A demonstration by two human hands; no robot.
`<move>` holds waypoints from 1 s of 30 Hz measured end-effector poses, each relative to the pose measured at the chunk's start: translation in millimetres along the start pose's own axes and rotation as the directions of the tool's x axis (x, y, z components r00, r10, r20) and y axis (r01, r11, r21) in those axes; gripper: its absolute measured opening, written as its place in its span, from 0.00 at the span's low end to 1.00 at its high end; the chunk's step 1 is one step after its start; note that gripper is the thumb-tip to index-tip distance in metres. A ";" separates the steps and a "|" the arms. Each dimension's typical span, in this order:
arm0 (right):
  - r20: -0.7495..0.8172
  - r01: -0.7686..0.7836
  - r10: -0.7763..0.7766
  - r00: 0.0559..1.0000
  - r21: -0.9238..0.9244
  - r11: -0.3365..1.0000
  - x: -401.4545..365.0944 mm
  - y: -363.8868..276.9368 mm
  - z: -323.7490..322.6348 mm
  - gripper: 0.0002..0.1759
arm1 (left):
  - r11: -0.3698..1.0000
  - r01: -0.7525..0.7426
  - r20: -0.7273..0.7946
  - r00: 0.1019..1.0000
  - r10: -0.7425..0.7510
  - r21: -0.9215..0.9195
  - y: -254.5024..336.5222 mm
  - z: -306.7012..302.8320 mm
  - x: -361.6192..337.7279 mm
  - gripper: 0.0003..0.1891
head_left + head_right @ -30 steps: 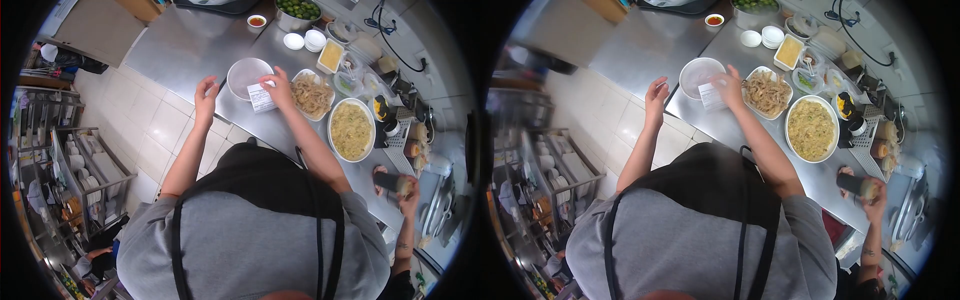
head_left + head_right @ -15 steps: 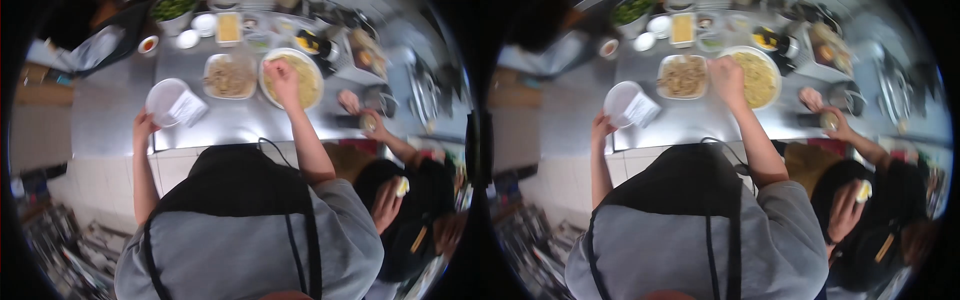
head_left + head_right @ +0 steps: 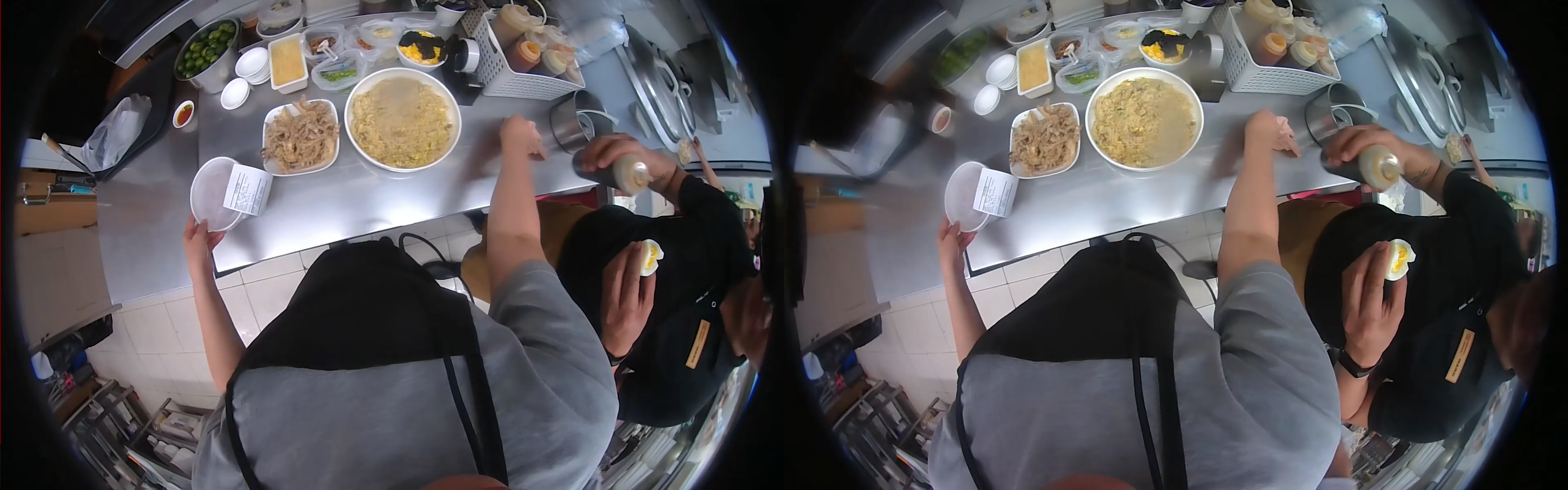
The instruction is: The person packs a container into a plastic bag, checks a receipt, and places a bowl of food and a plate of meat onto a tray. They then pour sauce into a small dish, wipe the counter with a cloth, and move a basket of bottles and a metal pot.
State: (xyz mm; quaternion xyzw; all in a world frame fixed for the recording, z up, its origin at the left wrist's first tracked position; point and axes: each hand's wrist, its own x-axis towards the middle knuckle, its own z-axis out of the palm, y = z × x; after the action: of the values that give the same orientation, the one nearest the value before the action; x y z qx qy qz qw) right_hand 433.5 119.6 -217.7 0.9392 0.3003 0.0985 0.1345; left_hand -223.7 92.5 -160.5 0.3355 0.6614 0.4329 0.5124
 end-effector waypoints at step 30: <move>0.007 0.557 -0.558 0.830 0.053 0.829 -186.9 66.8 -31.7 0.11 | 0.945 -0.091 -0.095 0.993 0.065 -0.313 -24.1 17.6 -10.3 0.26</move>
State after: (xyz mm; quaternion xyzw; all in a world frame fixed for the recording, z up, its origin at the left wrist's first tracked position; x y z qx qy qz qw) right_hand 311.4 -37.0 -186.4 0.8148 0.5619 0.0373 0.1377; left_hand -204.1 77.7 -180.3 0.2568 0.5904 0.5668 0.5140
